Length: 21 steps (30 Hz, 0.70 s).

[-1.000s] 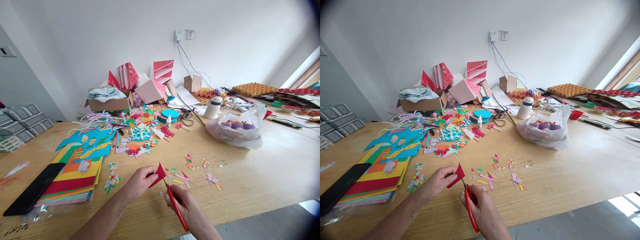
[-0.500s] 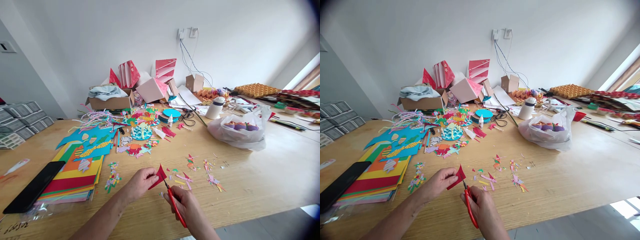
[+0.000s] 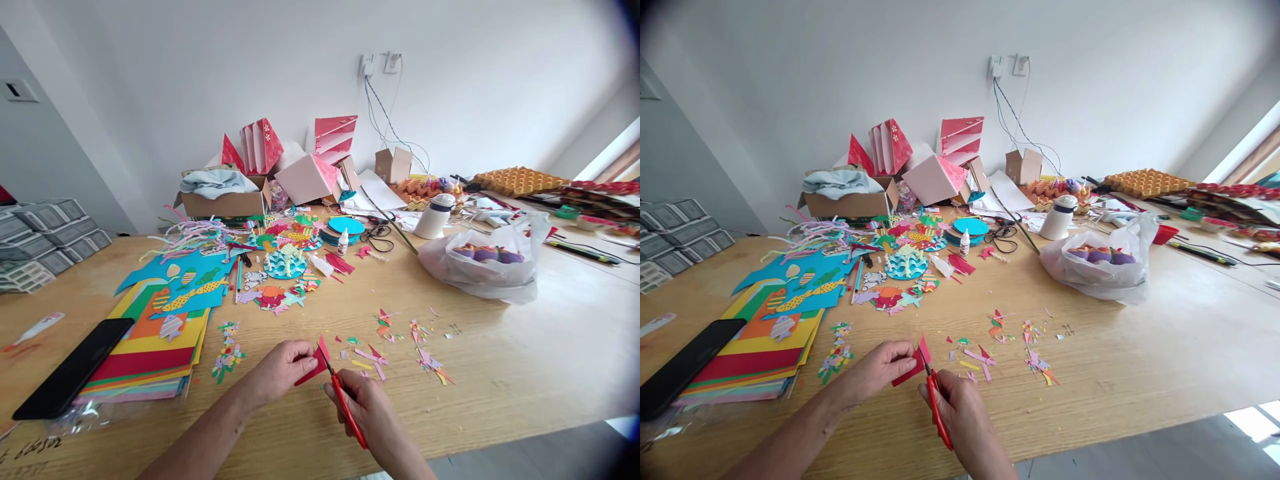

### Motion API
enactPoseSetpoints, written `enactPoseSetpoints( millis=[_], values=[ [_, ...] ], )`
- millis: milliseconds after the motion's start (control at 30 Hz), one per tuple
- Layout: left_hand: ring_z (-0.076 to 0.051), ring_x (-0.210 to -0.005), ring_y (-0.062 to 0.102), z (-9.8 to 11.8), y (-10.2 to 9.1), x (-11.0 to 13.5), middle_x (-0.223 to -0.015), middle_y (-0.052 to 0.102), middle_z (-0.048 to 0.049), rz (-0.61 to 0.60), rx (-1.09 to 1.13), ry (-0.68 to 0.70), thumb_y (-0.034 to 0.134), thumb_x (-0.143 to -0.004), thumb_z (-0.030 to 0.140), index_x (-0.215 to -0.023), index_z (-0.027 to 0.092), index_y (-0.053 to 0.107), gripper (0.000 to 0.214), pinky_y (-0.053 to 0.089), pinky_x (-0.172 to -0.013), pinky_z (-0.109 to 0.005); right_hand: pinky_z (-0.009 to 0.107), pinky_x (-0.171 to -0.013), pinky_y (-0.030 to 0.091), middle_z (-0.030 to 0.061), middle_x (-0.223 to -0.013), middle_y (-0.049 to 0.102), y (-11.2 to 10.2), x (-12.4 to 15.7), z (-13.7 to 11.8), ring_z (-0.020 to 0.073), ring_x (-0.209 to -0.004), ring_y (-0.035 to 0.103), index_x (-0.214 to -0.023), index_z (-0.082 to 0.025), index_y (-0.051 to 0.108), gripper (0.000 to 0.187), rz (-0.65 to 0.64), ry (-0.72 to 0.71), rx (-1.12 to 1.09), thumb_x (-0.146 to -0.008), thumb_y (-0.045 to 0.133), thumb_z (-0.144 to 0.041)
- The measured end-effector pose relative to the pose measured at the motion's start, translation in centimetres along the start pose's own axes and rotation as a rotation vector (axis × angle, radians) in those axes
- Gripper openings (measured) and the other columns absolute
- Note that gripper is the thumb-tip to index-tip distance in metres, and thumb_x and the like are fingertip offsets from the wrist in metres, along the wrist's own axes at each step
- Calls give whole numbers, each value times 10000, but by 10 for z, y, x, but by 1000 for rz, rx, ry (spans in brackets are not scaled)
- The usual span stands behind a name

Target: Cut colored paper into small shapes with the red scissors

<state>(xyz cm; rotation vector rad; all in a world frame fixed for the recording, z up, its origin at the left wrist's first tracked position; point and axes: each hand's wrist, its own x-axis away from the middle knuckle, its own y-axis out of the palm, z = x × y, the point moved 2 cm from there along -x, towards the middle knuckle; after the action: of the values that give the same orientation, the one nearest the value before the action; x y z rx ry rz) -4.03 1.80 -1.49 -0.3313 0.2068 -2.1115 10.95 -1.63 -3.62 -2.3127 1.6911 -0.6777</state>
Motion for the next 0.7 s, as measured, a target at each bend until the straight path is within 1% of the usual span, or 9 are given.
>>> enactPoseSetpoints(
  millis=[67,133,200,267,400,533,633,700],
  values=[
    [-88,-564,330,-2,-2,1,-605,389,43,13,12,-18,444,-771,357,-700,133,530,250,265,-506,-185,168,-359,295,-68,-429,407,0,-1,0,69,-361,410,-555,-195,380,291,-14,35,-16,-744,447,-406],
    [-86,-549,327,-1,-4,2,-593,390,45,47,27,-34,432,-775,358,-698,133,520,254,259,-499,-187,171,-368,310,-61,-451,429,0,-3,0,73,-376,424,-563,-191,393,279,-19,35,-37,-742,455,-396],
    [-86,-540,323,1,-5,3,-581,386,47,96,28,-45,434,-771,360,-690,135,515,253,257,-495,-190,177,-401,335,-56,-488,448,-1,-4,0,76,-413,436,-581,-184,416,253,-8,-13,-81,-745,462,-371],
    [-90,-547,332,4,-6,4,-581,391,46,131,9,-47,451,-758,344,-671,137,514,233,264,-501,-193,184,-446,355,-55,-521,451,-2,-7,-2,80,-461,438,-615,-178,441,206,32,-76,-135,-738,481,-339],
    [-103,-578,367,7,0,3,-594,428,37,119,-38,-26,467,-745,324,-660,136,533,217,287,-533,-203,192,-491,351,-54,-576,451,-5,-12,-11,88,-526,424,-688,-175,466,138,132,-147,-260,-685,550,-284],
    [-104,-584,378,1,6,1,-615,456,31,99,-34,2,464,-748,313,-692,133,550,207,289,-542,-210,190,-469,321,-66,-552,419,-5,-15,-19,86,-505,395,-689,-180,450,113,153,-134,-374,-680,530,-259],
    [-110,-609,403,-2,7,1,-657,494,17,104,17,19,483,-736,310,-724,131,562,196,299,-557,-214,199,-481,325,-61,-561,418,-6,-14,-19,94,-516,402,-689,-184,433,120,157,-131,-378,-692,513,-274],
    [-107,-593,398,-1,4,2,-640,493,16,127,54,3,492,-731,332,-711,129,560,214,297,-550,-215,205,-502,331,-53,-578,418,-8,-10,-16,99,-537,407,-685,-184,431,136,153,-153,-326,-725,486,-302]
  ],
)
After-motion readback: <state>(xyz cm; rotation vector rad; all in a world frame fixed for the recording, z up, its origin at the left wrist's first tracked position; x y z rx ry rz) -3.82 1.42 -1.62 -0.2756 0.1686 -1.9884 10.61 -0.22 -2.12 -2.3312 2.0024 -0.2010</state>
